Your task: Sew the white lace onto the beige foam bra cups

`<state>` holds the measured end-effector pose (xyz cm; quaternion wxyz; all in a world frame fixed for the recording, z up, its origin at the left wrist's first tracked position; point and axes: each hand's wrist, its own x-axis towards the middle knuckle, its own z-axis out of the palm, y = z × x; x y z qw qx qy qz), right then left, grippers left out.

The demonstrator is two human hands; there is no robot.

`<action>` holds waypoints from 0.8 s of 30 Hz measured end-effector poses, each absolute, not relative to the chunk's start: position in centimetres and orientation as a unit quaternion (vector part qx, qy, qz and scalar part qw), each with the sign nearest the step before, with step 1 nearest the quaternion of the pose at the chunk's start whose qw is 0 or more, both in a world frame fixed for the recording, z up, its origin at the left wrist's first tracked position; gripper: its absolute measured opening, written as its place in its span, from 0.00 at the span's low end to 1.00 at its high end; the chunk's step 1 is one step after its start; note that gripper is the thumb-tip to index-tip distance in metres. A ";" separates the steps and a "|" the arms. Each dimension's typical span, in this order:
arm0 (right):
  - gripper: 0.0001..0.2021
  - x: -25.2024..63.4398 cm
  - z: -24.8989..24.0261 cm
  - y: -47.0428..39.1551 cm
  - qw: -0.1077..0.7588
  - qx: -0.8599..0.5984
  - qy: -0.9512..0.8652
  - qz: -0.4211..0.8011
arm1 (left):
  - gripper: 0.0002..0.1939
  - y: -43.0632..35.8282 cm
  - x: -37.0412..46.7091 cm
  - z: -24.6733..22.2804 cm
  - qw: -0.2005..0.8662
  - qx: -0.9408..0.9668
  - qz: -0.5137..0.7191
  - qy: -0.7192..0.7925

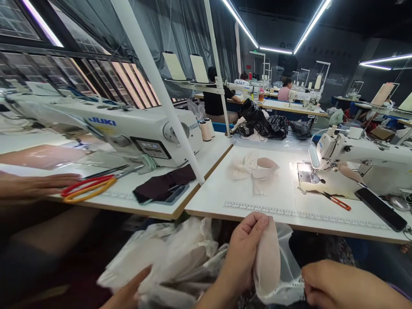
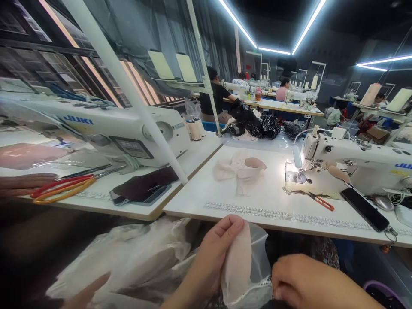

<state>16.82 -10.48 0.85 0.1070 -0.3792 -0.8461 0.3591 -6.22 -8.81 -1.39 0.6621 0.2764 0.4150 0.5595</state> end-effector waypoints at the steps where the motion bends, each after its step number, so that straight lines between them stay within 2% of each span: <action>1: 0.05 16.9 1.6 -9.9 0.107 -0.380 -0.836 0.382 | 0.24 -8.9 -6.1 -1.5 0.668 0.286 0.549 0.412; 2: 0.04 16.8 2.4 -9.2 0.133 -0.384 -0.822 0.398 | 0.24 -9.0 -6.0 -1.5 0.672 0.297 0.541 0.409; 4: 0.08 16.3 3.4 -7.9 0.246 -0.403 -0.778 0.414 | 0.24 -9.2 -5.6 -1.5 0.679 0.320 0.525 0.401; 6: 0.12 15.4 3.2 -6.7 0.312 -0.409 -0.727 0.455 | 0.23 -9.4 -5.4 -1.5 0.690 0.339 0.508 0.389; 10: 0.19 13.7 -0.2 -5.7 0.288 -0.362 -0.607 0.647 | 0.24 -9.6 -5.5 -1.6 0.702 0.377 0.474 0.374; 13: 0.23 13.1 -2.2 -6.0 0.285 -0.318 -0.515 0.743 | 0.23 -9.5 -5.8 -2.0 0.653 0.433 0.477 0.398; 17: 0.24 13.1 -2.1 -6.6 0.307 -0.308 -0.495 0.753 | 0.21 -9.4 -5.9 -2.3 0.581 0.499 0.482 0.425; 24: 0.21 14.1 -2.7 -7.8 0.339 -0.306 -0.459 0.762 | 0.21 -9.6 -5.2 -1.4 0.594 0.516 0.455 0.417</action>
